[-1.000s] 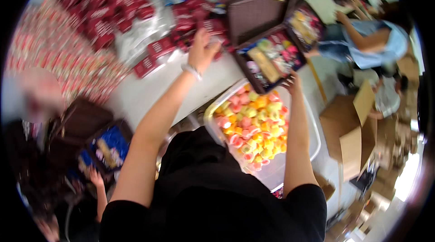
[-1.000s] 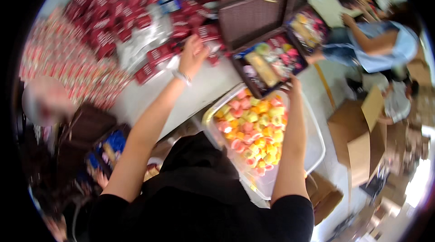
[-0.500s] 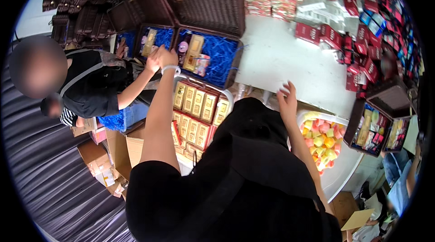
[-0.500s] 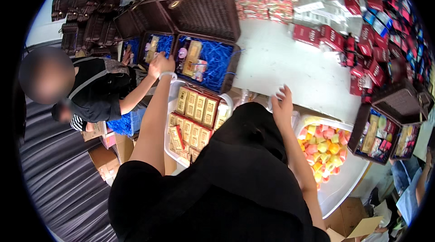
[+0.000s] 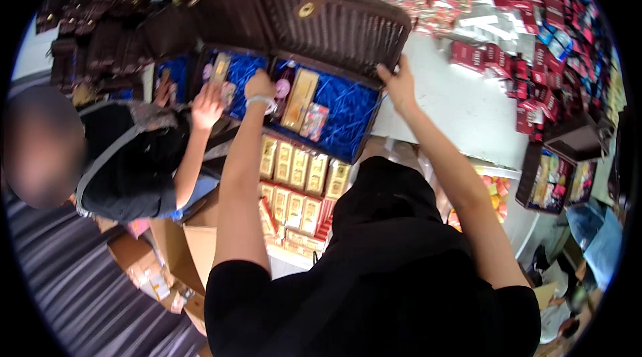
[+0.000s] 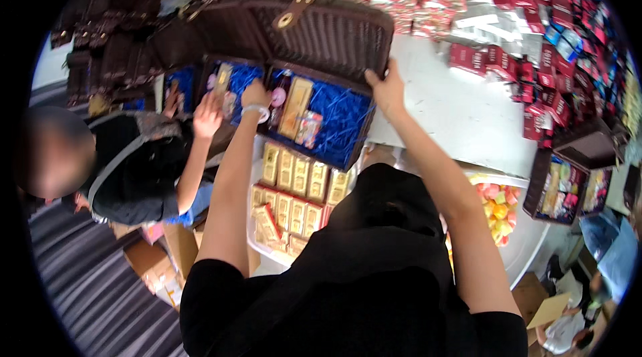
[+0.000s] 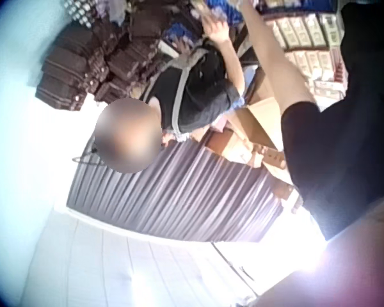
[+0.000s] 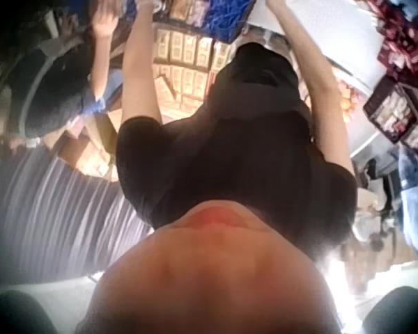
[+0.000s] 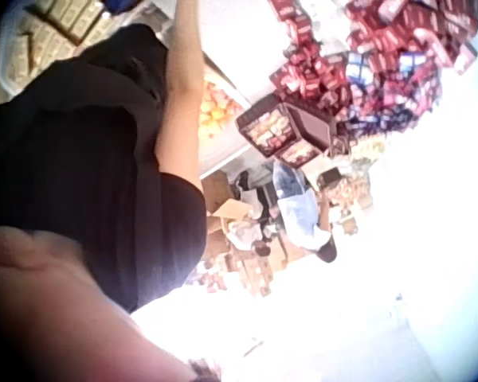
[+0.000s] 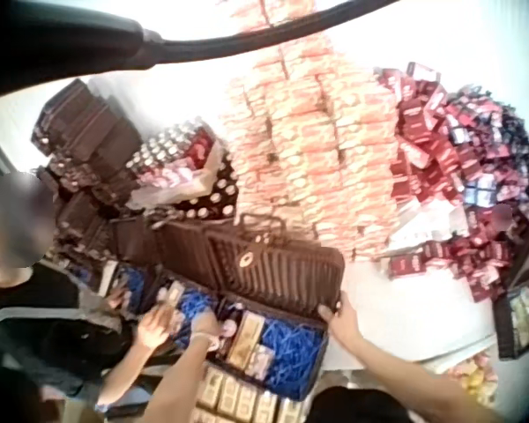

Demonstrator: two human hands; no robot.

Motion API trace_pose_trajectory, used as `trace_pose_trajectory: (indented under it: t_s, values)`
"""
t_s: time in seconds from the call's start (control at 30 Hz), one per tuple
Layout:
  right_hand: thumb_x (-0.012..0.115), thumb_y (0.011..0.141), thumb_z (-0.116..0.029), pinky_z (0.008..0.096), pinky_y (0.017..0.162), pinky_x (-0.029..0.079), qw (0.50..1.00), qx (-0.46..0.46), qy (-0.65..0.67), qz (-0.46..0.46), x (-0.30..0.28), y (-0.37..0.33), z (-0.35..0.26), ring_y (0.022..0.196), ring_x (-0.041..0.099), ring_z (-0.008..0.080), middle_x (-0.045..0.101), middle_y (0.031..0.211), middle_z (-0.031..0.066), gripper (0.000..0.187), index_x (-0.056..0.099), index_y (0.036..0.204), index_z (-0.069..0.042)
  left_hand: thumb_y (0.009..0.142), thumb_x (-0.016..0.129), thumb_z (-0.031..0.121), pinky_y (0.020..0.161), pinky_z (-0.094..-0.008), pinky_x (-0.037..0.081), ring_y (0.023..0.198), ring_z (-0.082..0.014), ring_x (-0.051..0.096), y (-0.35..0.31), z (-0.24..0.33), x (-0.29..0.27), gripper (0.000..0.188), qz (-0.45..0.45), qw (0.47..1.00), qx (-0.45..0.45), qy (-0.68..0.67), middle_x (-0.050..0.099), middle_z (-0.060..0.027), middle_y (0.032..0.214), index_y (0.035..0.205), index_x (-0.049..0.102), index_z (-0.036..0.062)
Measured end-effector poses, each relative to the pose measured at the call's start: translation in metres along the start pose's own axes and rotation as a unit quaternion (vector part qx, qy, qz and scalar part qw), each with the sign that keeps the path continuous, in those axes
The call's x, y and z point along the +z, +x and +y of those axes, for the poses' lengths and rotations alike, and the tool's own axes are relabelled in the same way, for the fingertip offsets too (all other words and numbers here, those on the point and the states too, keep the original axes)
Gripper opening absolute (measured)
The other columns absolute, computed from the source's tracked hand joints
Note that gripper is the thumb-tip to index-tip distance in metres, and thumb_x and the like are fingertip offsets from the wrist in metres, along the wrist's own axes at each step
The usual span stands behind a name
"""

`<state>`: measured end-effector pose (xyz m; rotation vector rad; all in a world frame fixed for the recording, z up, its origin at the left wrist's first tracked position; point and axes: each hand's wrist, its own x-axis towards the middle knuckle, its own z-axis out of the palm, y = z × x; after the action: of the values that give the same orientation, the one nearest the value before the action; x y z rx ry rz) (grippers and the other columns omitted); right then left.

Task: The person assembles gift baskets by placing various items into wicker hampers lined with blue shredded paper. They arrange small boxes, a round container, and a wrapped pink gift inside the baskets. The person also handles a large tub of colorful wrapped candies and stacks completed baskets.

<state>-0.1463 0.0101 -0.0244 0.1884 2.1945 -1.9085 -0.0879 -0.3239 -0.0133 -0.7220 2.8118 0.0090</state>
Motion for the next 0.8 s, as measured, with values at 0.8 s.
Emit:
trace_pose_trajectory:
  t_s: [0.8]
  values:
    - [0.053,0.089,-0.006,0.0210,0.055,0.046,0.990,0.035,0.070,0.119,-0.267,-0.046,0.039,0.077,0.056,0.0076,0.059,0.100,0.0013,0.042,0.041,0.129,-0.010,0.083,0.059,0.030,0.065,-0.0441,0.049,0.073,-0.0330,0.063,-0.058,0.101,-0.039,0.024,0.216,0.931,0.011,-0.294,0.065,-0.0158,0.085,0.090,0.057,0.0065]
